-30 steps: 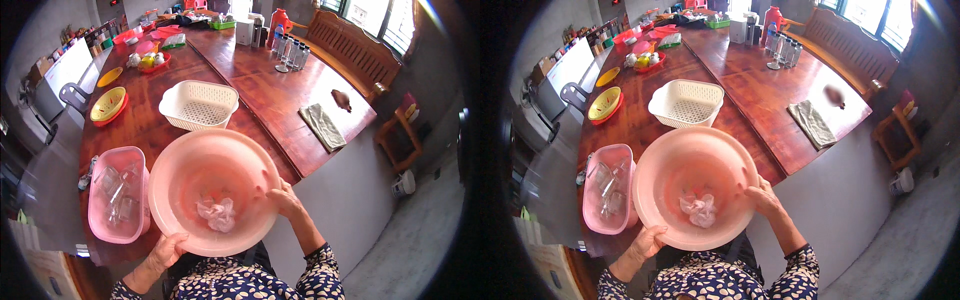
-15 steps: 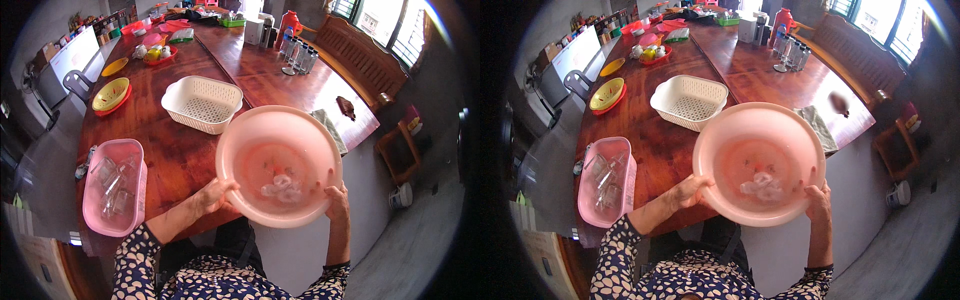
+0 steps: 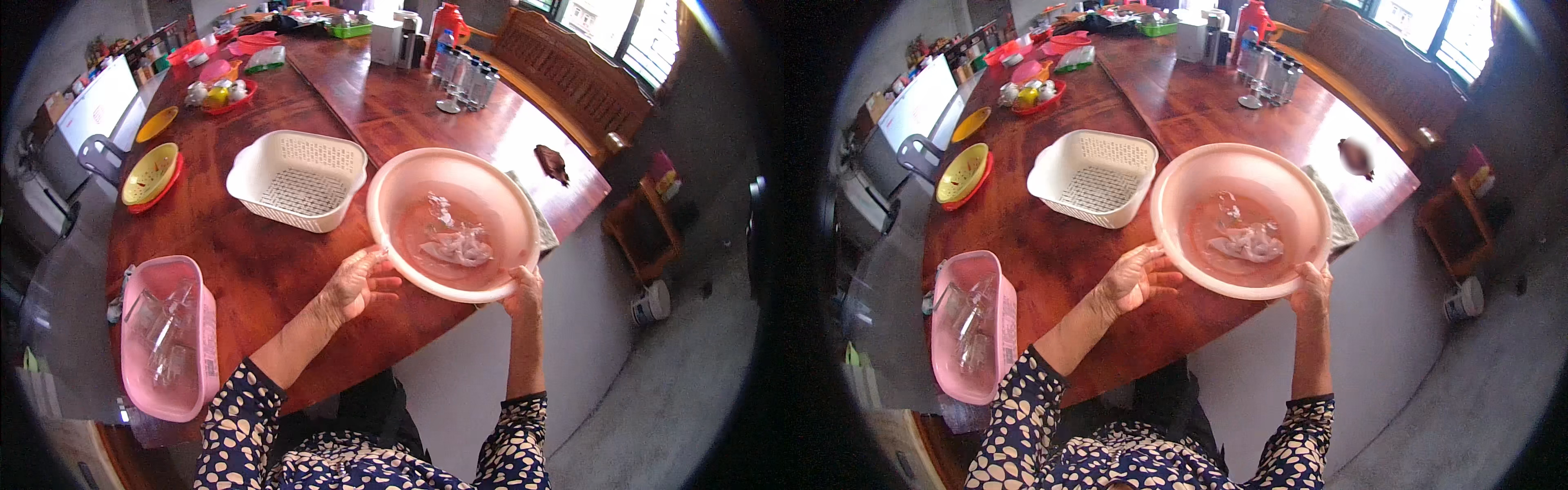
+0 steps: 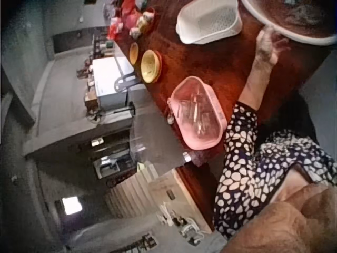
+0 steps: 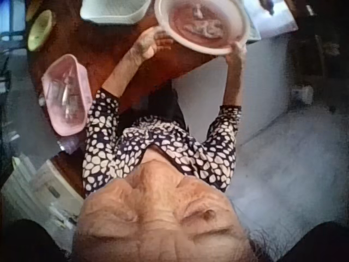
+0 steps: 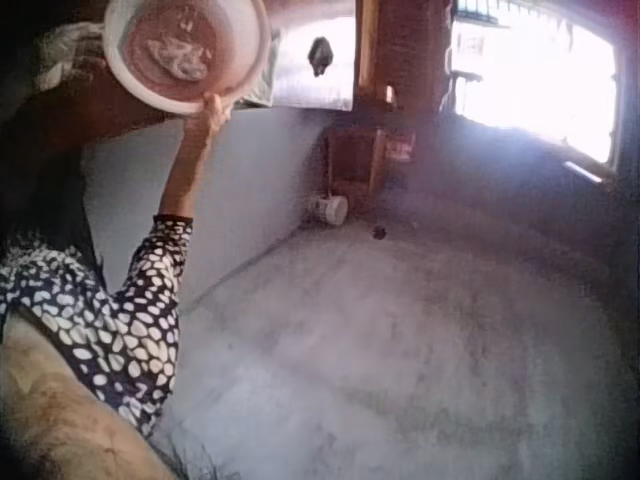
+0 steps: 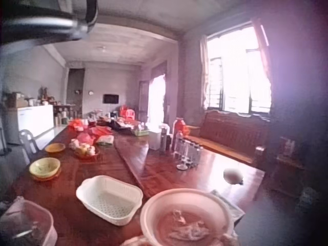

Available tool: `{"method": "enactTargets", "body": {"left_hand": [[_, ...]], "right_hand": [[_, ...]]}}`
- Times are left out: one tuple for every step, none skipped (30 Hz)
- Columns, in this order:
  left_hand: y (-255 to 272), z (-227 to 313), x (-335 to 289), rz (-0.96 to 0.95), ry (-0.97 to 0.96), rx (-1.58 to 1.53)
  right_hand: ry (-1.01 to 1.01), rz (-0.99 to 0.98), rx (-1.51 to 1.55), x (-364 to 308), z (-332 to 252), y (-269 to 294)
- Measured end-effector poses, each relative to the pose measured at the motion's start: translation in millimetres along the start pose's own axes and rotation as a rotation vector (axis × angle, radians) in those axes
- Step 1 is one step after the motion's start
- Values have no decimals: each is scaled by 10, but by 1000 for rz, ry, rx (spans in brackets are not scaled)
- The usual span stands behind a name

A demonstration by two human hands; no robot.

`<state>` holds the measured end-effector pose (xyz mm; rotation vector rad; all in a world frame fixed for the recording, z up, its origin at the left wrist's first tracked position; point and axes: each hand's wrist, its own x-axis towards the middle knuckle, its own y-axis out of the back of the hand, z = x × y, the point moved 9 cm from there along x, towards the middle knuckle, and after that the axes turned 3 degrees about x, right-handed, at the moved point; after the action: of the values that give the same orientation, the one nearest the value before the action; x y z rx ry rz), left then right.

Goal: The person washes multiple clear drinking glasses one by one in a pink basin filled with water. They scrub the interior and exterior of each glass with a cloth, rinse it, and place it into a pink rectangular container. The person then moves the container of washed glasses to a white drying rack.

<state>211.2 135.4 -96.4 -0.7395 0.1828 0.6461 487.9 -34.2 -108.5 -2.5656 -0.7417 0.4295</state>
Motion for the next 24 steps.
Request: {"method": "enactTargets", "body": {"left_hand": [[78, 10, -71, 75, 23, -31], [141, 49, -110, 131, 8, -54], [263, 69, -166, 205, -7, -18], [374, 92, -226, 272, -18, 13], [446, 97, -305, 281, 13, 58], [427, 122, -422, 269, 45, 85], [462, 127, -522, 244, 47, 105], [490, 123, -621, 218, 51, 126], [416, 134, -698, 190, 70, 174], [485, 122, -819, 223, 90, 194], [523, 108, -927, 237, 102, 218], [561, 88, -1030, 252, 113, 241], [575, 102, -1136, 257, 101, 311], [616, 93, -1254, 251, 86, 370], [622, 99, -1346, 223, 77, 427], [618, 109, -1440, 196, 72, 484], [620, 153, -1540, 207, 55, 529], [666, 164, -1596, 200, -28, 564], [727, 135, -1656, 203, -104, 602], [762, 128, -1731, 207, -180, 641], [788, 147, -1840, 253, -193, 674], [797, 182, -1936, 269, -225, 736], [777, 212, -2068, 306, -259, 797], [769, 236, -2144, 323, -291, 868]], "right_hand": [[30, -79, 67, 55, -22, -104], [89, -30, -6, 176, -34, -54], [84, -64, 48, 229, -22, -186], [83, -94, 97, 281, -56, -302], [110, -97, 60, 493, -14, -185], [141, -95, 24, 675, 57, -100], [25, -36, 143, 710, 127, -230], [69, -28, 101, 906, 191, -174], [209, -172, -149, 1296, 162, 252], [422, -284, -414, 1305, 159, 52], [674, -337, -648, 1232, 118, -107], [416, -364, -418, 1307, 235, -207], [159, -330, -127, 1328, 341, -304], [-65, -242, 136, 1302, 469, -455], [-60, -203, 119, 1313, 409, -484], [-57, -162, 102, 1363, 385, -439], [-57, -146, 62, 1418, 377, -434], [-2, -129, -9, 1461, 310, -448], [106, -78, -173, 1512, 237, -402], [296, 36, -483, 1499, 65, -312], [578, 219, -905, 1278, -161, -438], [865, 498, -1214, 838, -434, -607], [1114, 628, -1296, 426, -526, -930], [1267, 676, -1272, 27, -537, -1193]]}}
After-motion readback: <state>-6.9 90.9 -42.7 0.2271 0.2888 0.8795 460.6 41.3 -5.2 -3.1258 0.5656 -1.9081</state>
